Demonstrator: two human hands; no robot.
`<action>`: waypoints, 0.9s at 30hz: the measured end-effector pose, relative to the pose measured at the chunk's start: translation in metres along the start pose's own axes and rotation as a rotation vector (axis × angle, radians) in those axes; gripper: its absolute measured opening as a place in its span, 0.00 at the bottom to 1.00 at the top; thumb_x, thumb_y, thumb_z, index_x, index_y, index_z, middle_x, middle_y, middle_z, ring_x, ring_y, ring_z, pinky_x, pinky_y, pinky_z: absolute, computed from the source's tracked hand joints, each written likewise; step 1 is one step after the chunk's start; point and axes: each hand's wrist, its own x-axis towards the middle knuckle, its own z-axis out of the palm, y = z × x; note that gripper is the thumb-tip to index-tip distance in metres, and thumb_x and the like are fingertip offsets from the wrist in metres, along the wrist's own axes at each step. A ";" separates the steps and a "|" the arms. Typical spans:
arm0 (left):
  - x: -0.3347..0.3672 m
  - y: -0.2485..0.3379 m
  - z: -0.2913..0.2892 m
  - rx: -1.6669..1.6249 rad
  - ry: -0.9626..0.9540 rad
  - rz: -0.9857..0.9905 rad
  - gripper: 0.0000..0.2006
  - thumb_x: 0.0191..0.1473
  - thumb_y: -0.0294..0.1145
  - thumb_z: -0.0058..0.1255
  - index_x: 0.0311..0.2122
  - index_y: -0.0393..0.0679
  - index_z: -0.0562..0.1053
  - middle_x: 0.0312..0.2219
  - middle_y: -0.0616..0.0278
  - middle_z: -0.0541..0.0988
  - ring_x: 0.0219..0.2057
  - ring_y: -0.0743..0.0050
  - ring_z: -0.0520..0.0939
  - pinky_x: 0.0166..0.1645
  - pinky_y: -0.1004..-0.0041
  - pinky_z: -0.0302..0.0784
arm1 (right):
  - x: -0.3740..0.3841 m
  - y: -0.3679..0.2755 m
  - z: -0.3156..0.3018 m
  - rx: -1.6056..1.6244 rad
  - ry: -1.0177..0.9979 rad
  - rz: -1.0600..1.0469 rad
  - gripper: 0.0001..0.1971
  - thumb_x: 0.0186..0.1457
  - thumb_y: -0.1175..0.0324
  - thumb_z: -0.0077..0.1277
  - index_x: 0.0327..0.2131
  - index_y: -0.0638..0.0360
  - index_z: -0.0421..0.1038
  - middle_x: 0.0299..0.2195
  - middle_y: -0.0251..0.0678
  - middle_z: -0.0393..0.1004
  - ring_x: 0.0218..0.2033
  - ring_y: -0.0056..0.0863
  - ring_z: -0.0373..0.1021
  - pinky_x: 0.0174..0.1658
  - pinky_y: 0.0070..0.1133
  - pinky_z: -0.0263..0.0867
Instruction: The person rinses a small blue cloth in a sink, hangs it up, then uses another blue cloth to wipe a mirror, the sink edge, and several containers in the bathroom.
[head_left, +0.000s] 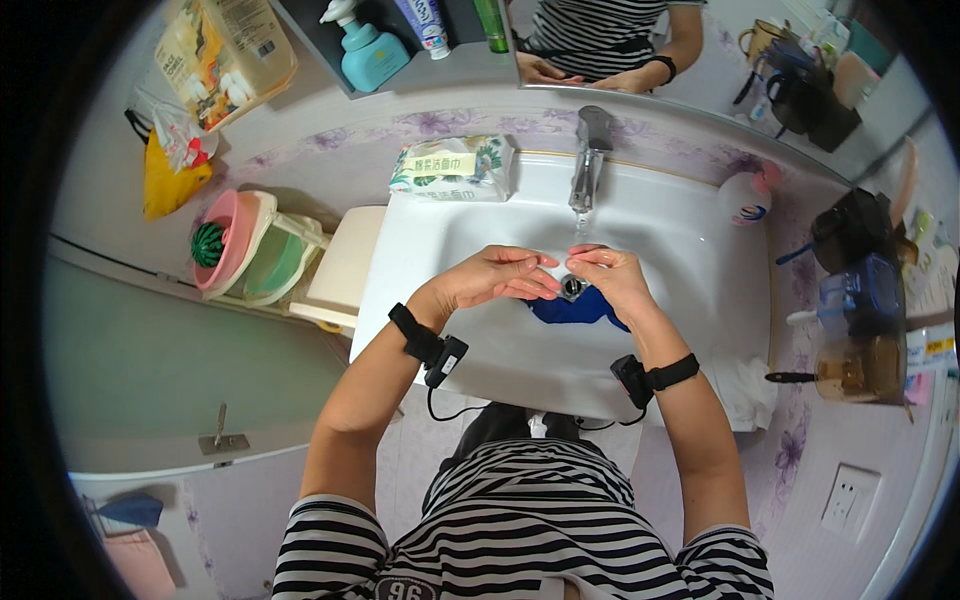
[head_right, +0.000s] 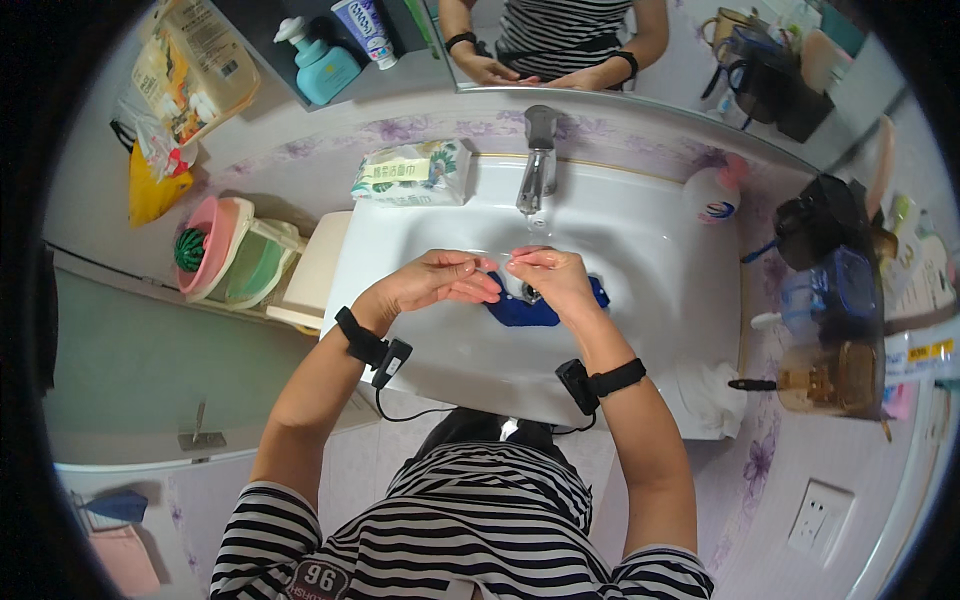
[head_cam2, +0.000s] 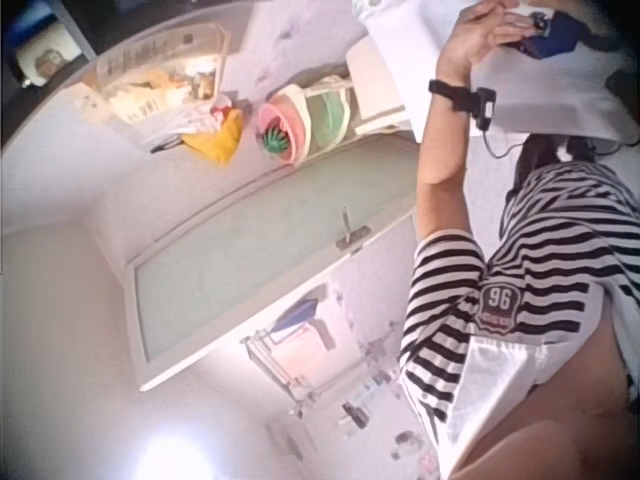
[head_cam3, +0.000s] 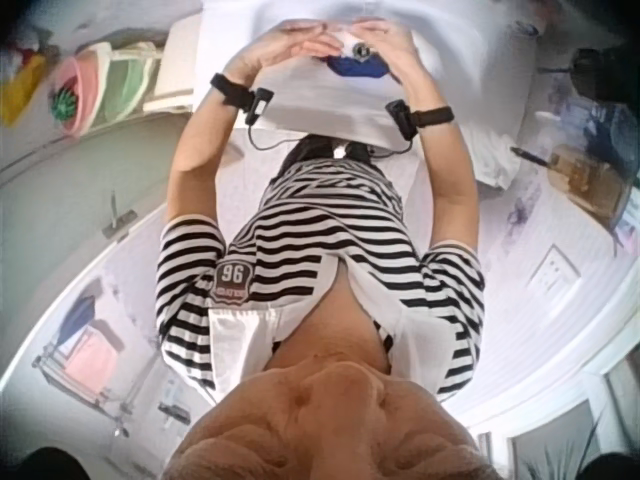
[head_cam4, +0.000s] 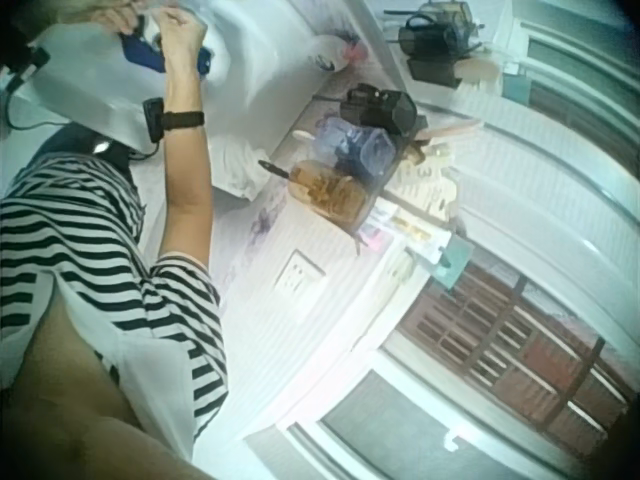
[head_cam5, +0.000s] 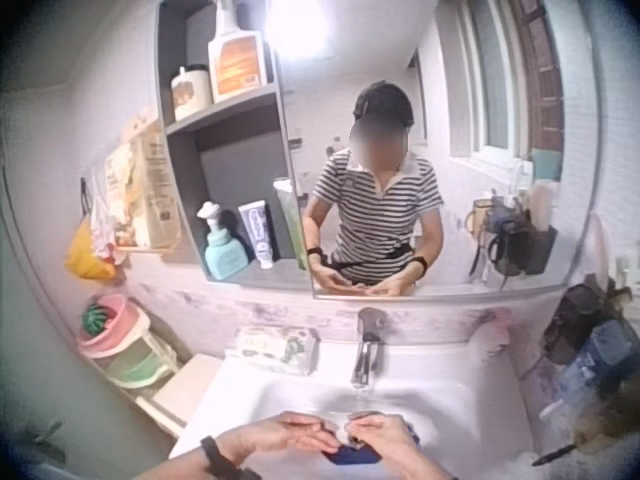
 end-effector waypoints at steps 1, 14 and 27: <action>0.001 -0.002 -0.004 0.059 0.023 -0.018 0.18 0.57 0.39 0.43 0.49 0.40 0.67 0.39 0.51 0.76 0.43 0.63 0.77 0.50 0.71 0.70 | -0.004 0.000 -0.005 -0.058 0.081 -0.054 0.07 0.45 0.72 0.56 0.29 0.64 0.76 0.36 0.35 0.73 0.38 0.20 0.68 0.42 0.17 0.62; 0.044 -0.038 0.003 0.273 0.042 0.081 0.14 0.51 0.29 0.50 0.41 0.31 0.71 0.33 0.52 0.78 0.36 0.70 0.79 0.43 0.77 0.73 | -0.182 -0.009 -0.052 -0.571 0.878 -0.175 0.10 0.37 0.65 0.62 0.20 0.61 0.76 0.35 0.36 0.73 0.39 0.28 0.67 0.44 0.26 0.60; 0.067 -0.073 0.044 0.368 -0.095 -0.040 0.16 0.50 0.28 0.51 0.46 0.37 0.69 0.39 0.61 0.76 0.41 0.78 0.74 0.47 0.80 0.65 | -0.462 0.158 -0.025 -0.327 1.123 0.628 0.24 0.38 0.67 0.62 0.43 0.58 0.69 0.47 0.41 0.68 0.51 0.28 0.61 0.51 0.27 0.58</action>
